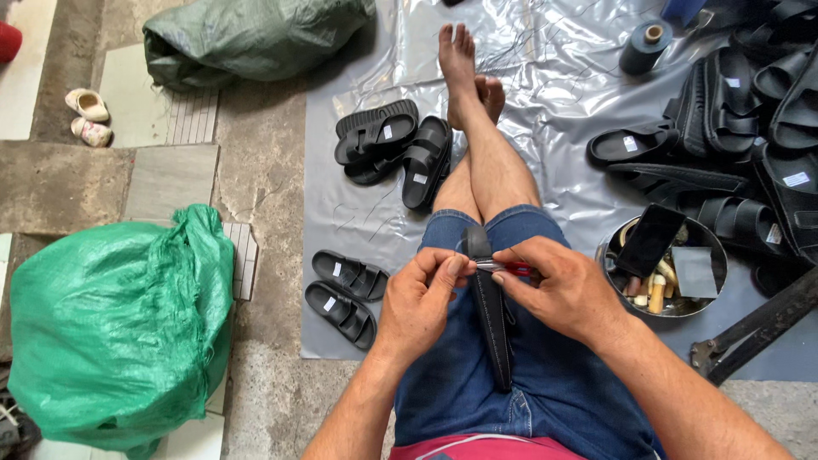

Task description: The person sits on a blue plastic chair and sews a black slipper sole using a needle and thread. They repeatedly push the needle through the sole and pull the thread to stitch the edges. The person occasionally uses pliers to cut the thread.

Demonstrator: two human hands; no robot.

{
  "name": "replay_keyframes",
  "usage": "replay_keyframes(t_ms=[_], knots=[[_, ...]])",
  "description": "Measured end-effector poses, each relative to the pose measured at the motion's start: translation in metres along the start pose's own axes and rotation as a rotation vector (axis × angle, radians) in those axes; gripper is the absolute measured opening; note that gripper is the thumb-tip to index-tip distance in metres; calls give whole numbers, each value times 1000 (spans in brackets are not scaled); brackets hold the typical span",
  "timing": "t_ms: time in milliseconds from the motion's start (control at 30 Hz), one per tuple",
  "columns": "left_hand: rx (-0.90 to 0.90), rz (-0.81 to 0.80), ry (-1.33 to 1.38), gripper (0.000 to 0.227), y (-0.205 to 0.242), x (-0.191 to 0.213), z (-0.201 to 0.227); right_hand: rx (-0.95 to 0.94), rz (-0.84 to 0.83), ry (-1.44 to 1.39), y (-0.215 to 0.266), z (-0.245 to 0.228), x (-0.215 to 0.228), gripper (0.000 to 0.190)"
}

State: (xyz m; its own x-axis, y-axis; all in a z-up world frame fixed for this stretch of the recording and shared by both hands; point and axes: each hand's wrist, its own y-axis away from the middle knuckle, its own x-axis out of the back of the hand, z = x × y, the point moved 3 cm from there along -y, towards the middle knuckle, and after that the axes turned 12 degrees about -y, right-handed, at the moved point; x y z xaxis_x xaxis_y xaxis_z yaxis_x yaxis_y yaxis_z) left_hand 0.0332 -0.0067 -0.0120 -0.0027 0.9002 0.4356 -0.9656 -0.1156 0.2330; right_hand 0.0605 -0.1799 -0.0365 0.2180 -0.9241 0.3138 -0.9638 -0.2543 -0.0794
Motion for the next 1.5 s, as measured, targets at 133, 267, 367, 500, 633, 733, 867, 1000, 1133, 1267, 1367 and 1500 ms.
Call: replay_keyframes(t_ms=[133, 267, 367, 500, 633, 733, 867, 1000, 1133, 1267, 1367, 1500], knots=[[-54, 8, -21, 15, -4, -4, 6, -57, -13, -63, -3, 1, -1, 19], [-61, -10, -24, 16, -7, -6, 4, -45, 9, -82, 1, 1, 0, 19], [-51, -7, 3, 18, -10, -4, 3, -52, 10, -86, 2, 3, 0, 19], [-43, -10, 28, 19, -11, -4, 2, -48, 24, -88, 3, 3, -2, 21], [-4, -27, 46, 18, -10, -5, -2, 5, 52, -49, 7, 6, -8, 20], [45, -22, 143, 19, -10, -3, -2, 4, 65, -17, 5, 6, -7, 21], [54, -28, 150, 21, -8, -1, -5, 13, 63, 17, 7, 5, -7, 21], [71, -29, 173, 19, -10, -4, -10, 34, 81, 4, 7, -1, -9, 19], [146, -16, 288, 19, -15, -1, -18, 21, 94, -10, 10, 1, -9, 17], [126, 61, 679, 29, -23, 26, -13, -162, 112, -53, 14, 19, -3, 20], [181, 49, 451, 38, -33, 30, -23, -407, 175, -177, 1, 22, 0, 27], [-41, -190, -234, 67, -12, 4, -23, -653, 137, -249, -17, 8, -2, 41]])
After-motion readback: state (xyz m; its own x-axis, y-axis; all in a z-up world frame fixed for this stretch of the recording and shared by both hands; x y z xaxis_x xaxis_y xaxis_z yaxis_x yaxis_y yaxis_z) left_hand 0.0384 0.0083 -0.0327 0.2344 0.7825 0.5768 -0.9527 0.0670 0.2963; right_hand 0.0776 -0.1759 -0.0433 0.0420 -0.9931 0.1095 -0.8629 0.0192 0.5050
